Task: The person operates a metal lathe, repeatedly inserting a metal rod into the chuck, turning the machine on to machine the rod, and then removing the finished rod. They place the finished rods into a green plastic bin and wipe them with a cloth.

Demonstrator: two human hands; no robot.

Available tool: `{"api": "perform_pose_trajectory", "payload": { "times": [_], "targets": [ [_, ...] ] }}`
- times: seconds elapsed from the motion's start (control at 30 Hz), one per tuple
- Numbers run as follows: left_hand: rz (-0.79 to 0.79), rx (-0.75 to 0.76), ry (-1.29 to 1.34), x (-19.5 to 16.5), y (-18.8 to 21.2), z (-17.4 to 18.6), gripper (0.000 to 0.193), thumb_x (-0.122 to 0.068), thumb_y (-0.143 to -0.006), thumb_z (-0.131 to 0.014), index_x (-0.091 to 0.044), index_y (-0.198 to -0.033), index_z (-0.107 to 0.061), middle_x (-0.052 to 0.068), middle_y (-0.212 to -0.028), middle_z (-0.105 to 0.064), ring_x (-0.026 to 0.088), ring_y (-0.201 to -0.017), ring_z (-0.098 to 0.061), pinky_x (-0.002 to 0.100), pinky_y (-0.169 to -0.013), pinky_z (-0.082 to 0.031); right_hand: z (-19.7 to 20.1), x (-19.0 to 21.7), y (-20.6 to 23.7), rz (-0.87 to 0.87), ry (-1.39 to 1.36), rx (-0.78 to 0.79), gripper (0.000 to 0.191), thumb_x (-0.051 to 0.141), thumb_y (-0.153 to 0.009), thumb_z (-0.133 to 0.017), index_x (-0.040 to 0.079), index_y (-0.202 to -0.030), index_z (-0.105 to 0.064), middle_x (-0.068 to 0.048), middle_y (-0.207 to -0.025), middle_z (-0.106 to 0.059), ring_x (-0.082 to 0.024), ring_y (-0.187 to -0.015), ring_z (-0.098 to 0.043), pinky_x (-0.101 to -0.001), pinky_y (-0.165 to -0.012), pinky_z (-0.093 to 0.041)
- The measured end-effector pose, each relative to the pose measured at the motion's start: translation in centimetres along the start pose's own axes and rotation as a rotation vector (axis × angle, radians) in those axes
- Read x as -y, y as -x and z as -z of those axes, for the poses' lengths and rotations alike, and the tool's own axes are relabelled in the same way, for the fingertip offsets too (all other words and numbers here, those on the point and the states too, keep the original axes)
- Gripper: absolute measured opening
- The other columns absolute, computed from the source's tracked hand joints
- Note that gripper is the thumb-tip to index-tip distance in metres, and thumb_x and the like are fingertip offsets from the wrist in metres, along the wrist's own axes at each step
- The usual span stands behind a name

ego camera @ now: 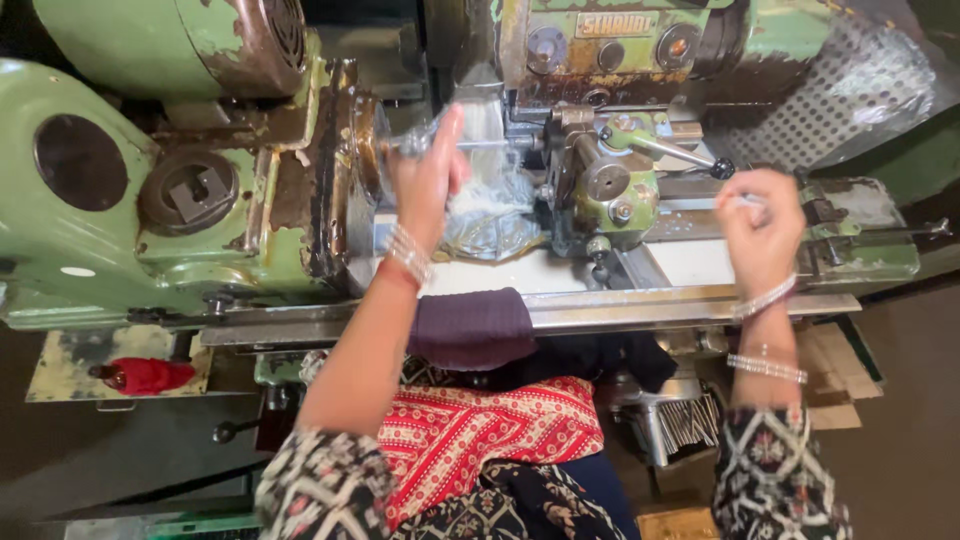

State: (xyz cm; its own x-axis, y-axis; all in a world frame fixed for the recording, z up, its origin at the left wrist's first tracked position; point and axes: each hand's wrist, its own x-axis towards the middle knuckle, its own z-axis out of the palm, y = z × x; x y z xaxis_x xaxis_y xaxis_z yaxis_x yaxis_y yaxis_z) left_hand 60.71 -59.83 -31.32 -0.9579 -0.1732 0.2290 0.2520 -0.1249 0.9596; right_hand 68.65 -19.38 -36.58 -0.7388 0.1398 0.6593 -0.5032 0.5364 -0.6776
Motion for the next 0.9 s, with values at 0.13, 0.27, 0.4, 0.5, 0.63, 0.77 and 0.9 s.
{"api": "perform_pose_trajectory", "payload": {
  "times": [0.13,0.27,0.4,0.5,0.63,0.77,0.9],
  "targets": [
    [0.464,-0.070,0.470,5.7,-7.6,-4.1,0.032,-0.034,-0.096,-0.074,-0.011,-0.081,-0.058,0.005,-0.067,-0.055,0.018,-0.057,-0.053,0.039,-0.053,-0.045,-1.5,-3.3,-6.8,0.070,0.353,-0.212,0.009,-0.001,-0.113,-0.054,0.003,-0.116,-0.061,-0.016,-0.108,-0.069,-0.032,-0.099,-0.067,-0.0400,-0.090,-0.054],
    [0.463,-0.120,-0.012,7.8,-8.7,-6.7,0.015,-0.026,-0.091,-0.067,-0.012,-0.096,-0.062,0.010,-0.082,-0.059,0.027,-0.075,-0.060,0.048,-0.066,-0.054,-3.7,-5.1,-7.7,0.210,0.817,-0.065,0.013,0.003,-0.096,-0.056,0.007,-0.107,-0.062,-0.021,-0.101,-0.061,-0.046,-0.095,-0.061,-0.0554,-0.082,-0.048],
    [0.429,-0.411,-0.380,8.5,-8.1,-8.1,0.033,-0.026,-0.094,-0.060,0.004,-0.104,-0.070,0.027,-0.110,-0.072,0.041,-0.102,-0.071,0.049,-0.089,-0.056,-5.7,-5.7,-6.5,-0.050,0.810,0.117,0.012,0.008,-0.101,-0.057,0.006,-0.113,-0.060,-0.025,-0.102,-0.055,-0.049,-0.091,-0.059,-0.0599,-0.079,-0.047],
    [0.499,-0.660,-0.006,8.4,-8.3,-8.5,0.046,-0.033,-0.097,-0.056,0.010,-0.109,-0.067,0.031,-0.117,-0.070,0.043,-0.106,-0.070,0.048,-0.093,-0.053,-6.5,-5.6,-6.1,-0.098,0.734,0.090,0.011,0.006,-0.104,-0.056,0.008,-0.115,-0.058,-0.026,-0.112,-0.054,-0.051,-0.092,-0.059,-0.0600,-0.079,-0.046],
    [0.382,-0.679,-0.047,8.3,-9.1,-7.9,0.048,-0.033,-0.097,-0.056,0.012,-0.111,-0.066,0.031,-0.118,-0.067,0.044,-0.108,-0.066,0.047,-0.094,-0.051,-7.4,-5.1,-6.4,-0.113,0.675,0.061,0.014,0.003,-0.102,-0.055,0.008,-0.114,-0.056,-0.026,-0.114,-0.052,-0.051,-0.093,-0.058,-0.0598,-0.079,-0.046],
    [0.379,-0.679,-0.064,8.5,-9.6,-7.5,0.050,-0.035,-0.097,-0.056,0.013,-0.108,-0.068,0.032,-0.116,-0.070,0.044,-0.107,-0.068,0.048,-0.094,-0.051,-7.9,-4.8,-6.5,-0.094,0.666,0.039,0.022,0.000,-0.093,-0.053,0.009,-0.113,-0.056,-0.025,-0.112,-0.052,-0.051,-0.093,-0.058,-0.0591,-0.080,-0.046],
    [0.408,-0.663,0.031,9.0,-9.8,-7.3,0.050,-0.034,-0.099,-0.052,0.012,-0.109,-0.068,0.031,-0.118,-0.070,0.042,-0.107,-0.068,0.048,-0.094,-0.050,-8.3,-5.1,-6.2,-0.120,0.672,0.037,0.016,0.002,-0.100,-0.054,0.009,-0.114,-0.057,-0.025,-0.111,-0.051,-0.050,-0.092,-0.056,-0.0581,-0.080,-0.044]
  ]
}}
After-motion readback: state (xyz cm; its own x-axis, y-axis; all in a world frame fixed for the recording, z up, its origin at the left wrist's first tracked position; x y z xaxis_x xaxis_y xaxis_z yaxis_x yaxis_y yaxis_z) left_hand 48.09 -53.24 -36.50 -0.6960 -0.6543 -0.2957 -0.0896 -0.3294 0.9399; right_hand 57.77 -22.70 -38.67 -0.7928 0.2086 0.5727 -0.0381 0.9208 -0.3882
